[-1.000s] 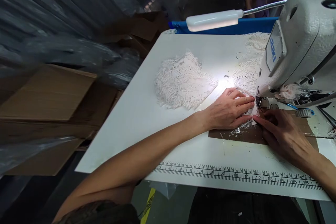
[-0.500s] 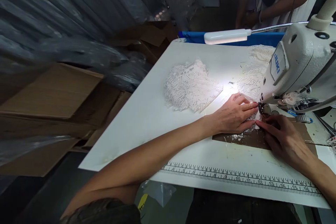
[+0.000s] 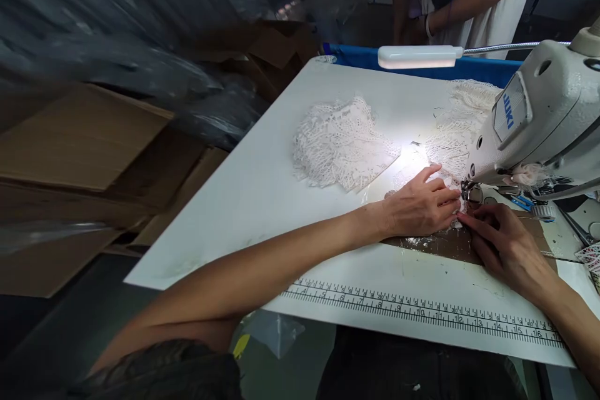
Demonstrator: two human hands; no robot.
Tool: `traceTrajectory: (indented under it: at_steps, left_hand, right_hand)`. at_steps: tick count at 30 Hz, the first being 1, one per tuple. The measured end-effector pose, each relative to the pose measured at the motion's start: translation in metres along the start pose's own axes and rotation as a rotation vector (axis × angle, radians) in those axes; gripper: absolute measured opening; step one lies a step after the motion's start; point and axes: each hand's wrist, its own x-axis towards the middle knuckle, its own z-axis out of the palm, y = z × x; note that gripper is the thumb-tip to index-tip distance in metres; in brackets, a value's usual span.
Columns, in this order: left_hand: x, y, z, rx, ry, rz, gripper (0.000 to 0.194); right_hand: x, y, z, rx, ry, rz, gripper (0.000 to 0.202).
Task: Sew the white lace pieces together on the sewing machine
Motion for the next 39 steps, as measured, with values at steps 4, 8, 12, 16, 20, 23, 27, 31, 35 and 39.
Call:
traceTrajectory:
  at_steps: [4, 8, 12, 16, 20, 23, 27, 31, 35, 39]
  left_hand:
    - [0.0, -0.001, 0.0, -0.046, -0.037, -0.055, 0.027]
    - [0.0, -0.002, 0.003, -0.036, -0.053, -0.106, 0.028]
    - [0.003, 0.0, 0.006, 0.018, -0.032, -0.152, 0.03]
    - [0.009, 0.006, 0.008, 0.067, -0.027, -0.204, 0.032]
    - [0.012, 0.012, 0.009, 0.064, -0.057, -0.263, 0.032]
    - [0.012, 0.008, 0.006, 0.038, -0.023, -0.273, 0.031]
    - [0.009, -0.005, -0.002, -0.105, 0.004, -0.163, 0.029]
    - [0.006, -0.013, -0.001, -0.282, 0.001, 0.026, 0.024]
    - [0.007, -0.012, 0.006, -0.345, 0.08, -0.054, 0.027]
    - [0.009, -0.009, 0.005, -0.437, 0.17, -0.187, 0.025]
  right_hand:
    - [0.001, -0.001, 0.001, -0.01, 0.004, 0.015, 0.033]
    - [0.005, -0.001, 0.004, -0.056, 0.008, 0.045, 0.033]
    - [0.008, 0.002, 0.007, -0.109, -0.018, 0.077, 0.036]
    - [0.008, 0.007, 0.005, -0.102, -0.026, 0.108, 0.036]
    - [0.004, 0.01, -0.005, 0.031, 0.033, 0.183, 0.036]
    - [0.002, 0.013, -0.015, 0.137, 0.008, 0.248, 0.037]
    - [0.009, 0.02, -0.031, 0.205, -0.13, 0.27, 0.035]
    - [0.021, 0.026, -0.038, 0.248, -0.216, 0.269, 0.026]
    - [0.023, 0.025, -0.032, 0.281, -0.162, 0.373, 0.02]
    - [0.018, 0.02, -0.027, 0.301, -0.113, 0.432, 0.022]
